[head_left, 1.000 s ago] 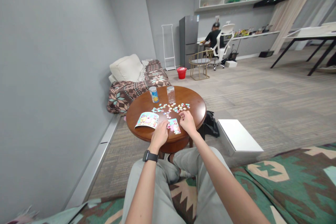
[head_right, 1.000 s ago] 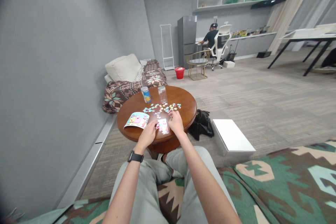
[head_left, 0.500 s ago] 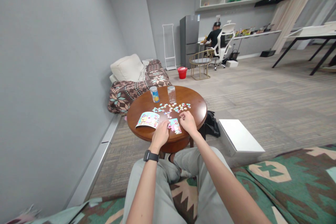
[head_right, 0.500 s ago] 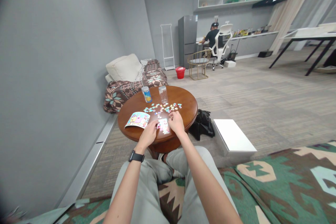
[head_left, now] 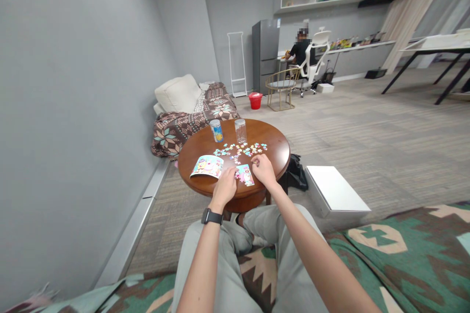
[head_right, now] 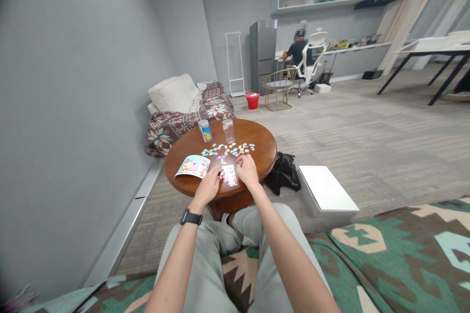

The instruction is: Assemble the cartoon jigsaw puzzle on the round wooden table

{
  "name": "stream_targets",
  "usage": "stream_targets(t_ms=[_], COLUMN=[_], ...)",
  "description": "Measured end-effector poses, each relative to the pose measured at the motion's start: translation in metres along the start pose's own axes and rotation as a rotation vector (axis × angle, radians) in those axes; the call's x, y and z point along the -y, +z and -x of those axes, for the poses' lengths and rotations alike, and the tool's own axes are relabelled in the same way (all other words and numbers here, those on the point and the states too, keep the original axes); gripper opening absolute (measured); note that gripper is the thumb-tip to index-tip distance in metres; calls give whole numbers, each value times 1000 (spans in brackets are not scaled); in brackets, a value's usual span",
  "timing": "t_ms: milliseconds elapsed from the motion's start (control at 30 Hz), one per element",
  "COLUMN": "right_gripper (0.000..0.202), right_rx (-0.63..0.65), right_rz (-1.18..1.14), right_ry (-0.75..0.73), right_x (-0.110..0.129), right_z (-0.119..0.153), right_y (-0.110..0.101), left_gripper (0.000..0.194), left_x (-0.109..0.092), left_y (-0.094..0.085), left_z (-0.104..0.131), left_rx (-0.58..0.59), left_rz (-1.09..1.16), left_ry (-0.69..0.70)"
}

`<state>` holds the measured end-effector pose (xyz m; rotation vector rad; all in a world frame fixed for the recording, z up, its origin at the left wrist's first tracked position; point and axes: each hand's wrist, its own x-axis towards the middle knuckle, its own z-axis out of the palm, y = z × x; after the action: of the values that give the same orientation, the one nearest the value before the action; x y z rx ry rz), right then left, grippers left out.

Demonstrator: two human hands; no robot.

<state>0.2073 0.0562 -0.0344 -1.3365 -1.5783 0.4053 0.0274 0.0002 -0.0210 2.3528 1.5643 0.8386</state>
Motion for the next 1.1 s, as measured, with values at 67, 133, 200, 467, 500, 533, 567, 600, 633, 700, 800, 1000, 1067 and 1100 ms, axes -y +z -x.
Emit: stream_targets(t_ms=[67, 133, 200, 467, 500, 533, 567, 600, 633, 700, 800, 1000, 1067, 1100], right_gripper=[20, 21, 22, 22, 21, 21, 21, 21, 22, 23, 24, 26, 26, 27], right_rx=[0, -4, -7, 2, -2, -8, -15, -21, -24, -26, -22, -14, -12, -11], right_rz=[3, 1, -5, -9, -13, -15, -16, -16, -14, -10, -6, -24, -24, -22], right_ry=[4, 0, -9, -15, -19, -23, -27, -32, -36, -45, -53, -69, -68, -68], right_x=[0, -1, -2, -4, -4, -5, -5, -6, -6, -7, -8, -10, -10, -10], right_z=[0, 0, 0, 0, 0, 0, -1, -1, -1, -1, 0, 0, 0, -1], right_y=[0, 0, 1, 2, 2, 3, 3, 4, 4, 4, 5, 5, 5, 5], left_gripper=[42, 41, 41, 43, 44, 44, 44, 44, 44, 43, 42, 44, 44, 44], left_x=[0, -1, -1, 0, 0, 0, 0, 0, 0, 0, 0, -1, -1, -1], left_y=[0, 0, 0, 0, 0, 0, 0, 0, 0, 0, 0, 0, 0, 0], left_z=[0, 0, -1, -1, -1, -1, -1, -1, -1, -1, -1, -1, -1, -1], left_rx=[1, 5, 9, 7, 6, 5, 3, 0, -4, -7, -3, 4, 4, 2], left_rz=[8, 14, 12, 6, 7, 10, 12, 14, 15, 14, 14, 15, 19, 20], left_ry=[3, 4, 1, -2, -2, -2, -1, 0, 0, 0, 0, -11, -11, -12])
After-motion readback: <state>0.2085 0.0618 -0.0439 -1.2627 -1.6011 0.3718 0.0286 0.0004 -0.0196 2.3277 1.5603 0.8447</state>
